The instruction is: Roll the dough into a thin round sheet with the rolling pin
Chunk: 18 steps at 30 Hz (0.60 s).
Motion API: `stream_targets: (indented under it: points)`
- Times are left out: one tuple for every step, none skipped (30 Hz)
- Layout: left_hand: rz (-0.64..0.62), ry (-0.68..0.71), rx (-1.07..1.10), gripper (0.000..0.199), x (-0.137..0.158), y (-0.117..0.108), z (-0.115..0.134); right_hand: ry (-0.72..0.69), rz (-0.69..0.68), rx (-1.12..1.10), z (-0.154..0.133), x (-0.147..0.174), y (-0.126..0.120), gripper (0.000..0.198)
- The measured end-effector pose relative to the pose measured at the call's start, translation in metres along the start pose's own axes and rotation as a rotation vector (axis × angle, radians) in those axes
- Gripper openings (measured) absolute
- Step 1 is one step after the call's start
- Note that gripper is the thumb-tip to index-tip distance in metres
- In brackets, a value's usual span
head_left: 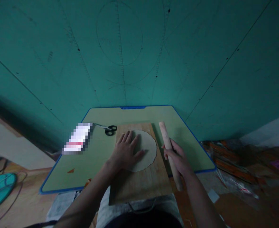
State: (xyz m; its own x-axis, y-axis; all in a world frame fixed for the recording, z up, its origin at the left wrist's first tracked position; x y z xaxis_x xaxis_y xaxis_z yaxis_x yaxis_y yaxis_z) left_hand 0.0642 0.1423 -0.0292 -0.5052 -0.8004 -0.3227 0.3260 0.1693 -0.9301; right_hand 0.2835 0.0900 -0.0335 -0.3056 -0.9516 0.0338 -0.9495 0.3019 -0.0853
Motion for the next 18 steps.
stream_targets:
  points:
    - [-0.018,-0.012,-0.015,0.078,-0.003,0.001,0.000,0.004,0.005,0.000,0.000,0.000,0.000,0.021]
    - [-0.033,-0.024,-0.027,0.077,-0.005,0.002,0.000,0.008,0.009,0.000,0.001,0.000,0.000,0.022]
    - [-0.043,-0.035,-0.037,0.076,-0.008,0.002,0.001,0.011,0.012,0.000,0.001,0.000,0.000,0.023]
    - [-0.048,-0.043,-0.045,0.075,-0.009,0.002,0.003,0.011,0.015,0.001,0.001,0.000,0.000,0.023]
    - [-0.046,-0.047,-0.054,0.074,-0.010,0.001,0.006,0.008,0.015,0.001,0.001,0.000,0.000,0.023]
    - [-0.040,-0.045,-0.060,0.073,-0.009,0.000,0.010,0.005,0.012,0.002,0.001,0.000,0.000,0.022]
    - [-0.034,-0.030,-0.062,0.073,-0.007,-0.001,0.017,0.003,0.010,0.005,0.000,0.000,0.000,0.022]
    - [-0.034,0.001,-0.056,0.073,-0.004,-0.002,0.024,0.002,0.009,0.008,0.000,0.001,0.000,0.022]
    - [-0.037,0.040,-0.042,0.074,0.000,-0.004,0.033,0.000,0.011,0.012,0.000,0.001,0.000,0.022]
    - [-0.041,0.081,-0.022,0.075,0.006,-0.006,0.041,-0.002,0.011,0.017,0.000,0.001,-0.001,0.021]
    - [-0.041,0.111,-0.001,0.074,0.011,-0.008,0.048,-0.005,0.013,0.022,0.000,0.001,-0.001,0.021]
    - [-0.038,0.127,0.013,0.072,0.017,-0.010,0.052,-0.008,0.015,0.026,0.000,0.001,-0.001,0.021]
    - [-0.030,0.125,0.019,0.069,0.023,-0.011,0.051,-0.011,0.014,0.028,0.001,0.001,-0.001,0.022]
    - [-0.019,0.108,0.015,0.066,0.028,-0.013,0.047,-0.012,0.010,0.031,0.001,0.001,-0.001,0.022]
    - [-0.010,0.078,0.003,0.064,0.033,-0.014,0.038,-0.012,0.005,0.033,0.002,0.000,-0.001,0.023]
    - [-0.002,0.038,-0.014,0.062,0.038,-0.015,0.026,-0.012,0.000,0.035,0.003,0.000,-0.001,0.023]
    - [0.006,-0.012,-0.033,0.061,0.043,-0.015,0.011,-0.013,-0.003,0.035,0.004,0.000,-0.001,0.023]
    - [0.018,-0.074,-0.053,0.059,0.047,-0.016,-0.006,-0.015,-0.004,0.034,0.004,0.000,-0.001,0.024]
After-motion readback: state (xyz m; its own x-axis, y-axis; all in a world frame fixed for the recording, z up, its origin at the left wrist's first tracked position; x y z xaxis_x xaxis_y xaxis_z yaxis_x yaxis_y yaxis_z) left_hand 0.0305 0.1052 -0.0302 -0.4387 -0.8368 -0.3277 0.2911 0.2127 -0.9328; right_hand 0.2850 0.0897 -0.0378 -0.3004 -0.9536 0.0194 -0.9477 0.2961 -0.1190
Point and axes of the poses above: each hand's wrist, its own x-axis away from the middle knuckle, its own y-axis out of the palm, z = x × y, the point moved 5 cm from there along -x, towards the middle knuckle, and after that the axes turned 9 degrees about z, right-handed, at the moved point
